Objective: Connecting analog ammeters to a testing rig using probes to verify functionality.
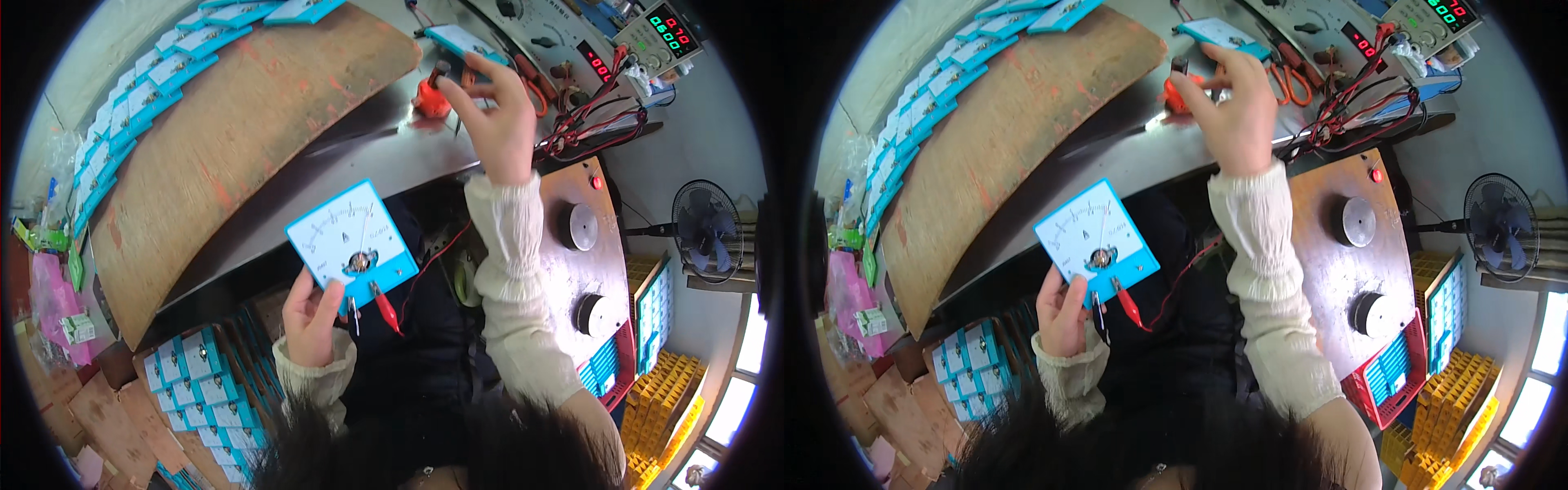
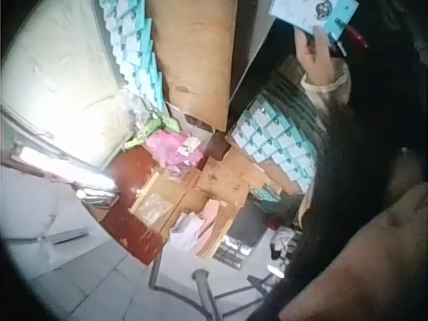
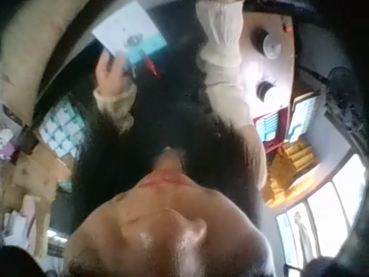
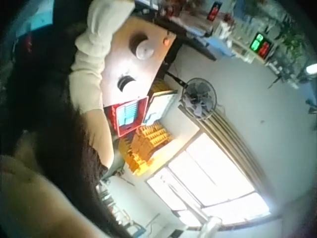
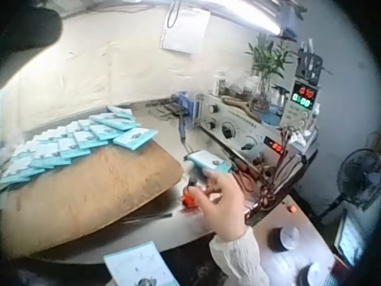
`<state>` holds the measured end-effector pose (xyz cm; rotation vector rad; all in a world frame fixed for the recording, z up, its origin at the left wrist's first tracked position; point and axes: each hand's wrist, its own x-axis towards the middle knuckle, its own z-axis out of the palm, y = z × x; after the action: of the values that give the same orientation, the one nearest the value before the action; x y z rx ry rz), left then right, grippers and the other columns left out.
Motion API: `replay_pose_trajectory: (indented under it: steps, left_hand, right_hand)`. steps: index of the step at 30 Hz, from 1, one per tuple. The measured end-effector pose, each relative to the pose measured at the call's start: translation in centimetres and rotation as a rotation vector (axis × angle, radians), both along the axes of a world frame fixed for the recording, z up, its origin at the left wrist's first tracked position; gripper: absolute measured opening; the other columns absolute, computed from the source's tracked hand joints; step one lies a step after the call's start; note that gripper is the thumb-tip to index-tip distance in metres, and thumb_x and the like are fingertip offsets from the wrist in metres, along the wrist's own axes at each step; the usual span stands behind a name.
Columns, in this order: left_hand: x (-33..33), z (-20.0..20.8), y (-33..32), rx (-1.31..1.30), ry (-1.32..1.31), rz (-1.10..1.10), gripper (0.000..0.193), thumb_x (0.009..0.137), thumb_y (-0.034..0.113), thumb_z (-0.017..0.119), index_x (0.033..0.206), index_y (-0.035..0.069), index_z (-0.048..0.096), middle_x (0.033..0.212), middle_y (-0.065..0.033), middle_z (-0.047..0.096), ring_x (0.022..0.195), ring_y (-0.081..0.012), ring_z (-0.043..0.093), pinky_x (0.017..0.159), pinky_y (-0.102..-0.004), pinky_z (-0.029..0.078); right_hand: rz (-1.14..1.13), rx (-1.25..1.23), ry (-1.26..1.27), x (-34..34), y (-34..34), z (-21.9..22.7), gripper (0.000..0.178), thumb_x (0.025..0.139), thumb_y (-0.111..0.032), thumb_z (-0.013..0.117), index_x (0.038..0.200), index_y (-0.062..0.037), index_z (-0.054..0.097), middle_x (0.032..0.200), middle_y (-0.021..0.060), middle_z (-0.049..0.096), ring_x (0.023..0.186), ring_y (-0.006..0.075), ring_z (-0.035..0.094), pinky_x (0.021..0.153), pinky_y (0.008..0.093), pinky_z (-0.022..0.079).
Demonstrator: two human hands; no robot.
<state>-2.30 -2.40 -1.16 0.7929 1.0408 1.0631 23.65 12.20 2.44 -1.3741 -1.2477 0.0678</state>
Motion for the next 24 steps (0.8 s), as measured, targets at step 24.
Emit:
replay_pose_trajectory:
  steps: [24]
  left_hand:
    - [1.2,-0.2,1.6,0.011,-0.009,-0.086,0.048,0.094,0.01,0.054,0.138,-0.002,0.04,0.109,-0.0111,0.065,0.084,-0.0132,0.065,0.061,-0.0255,0.054]
  right_hand:
    - [0.174,-0.017,-0.106,2.0,1.8,1.0,0.026,0.075,-0.012,0.08,0.096,-0.0023,0.07,0.085,-0.0001,0.069,0.072,0.0035,0.058,0.061,0.0182,0.046]
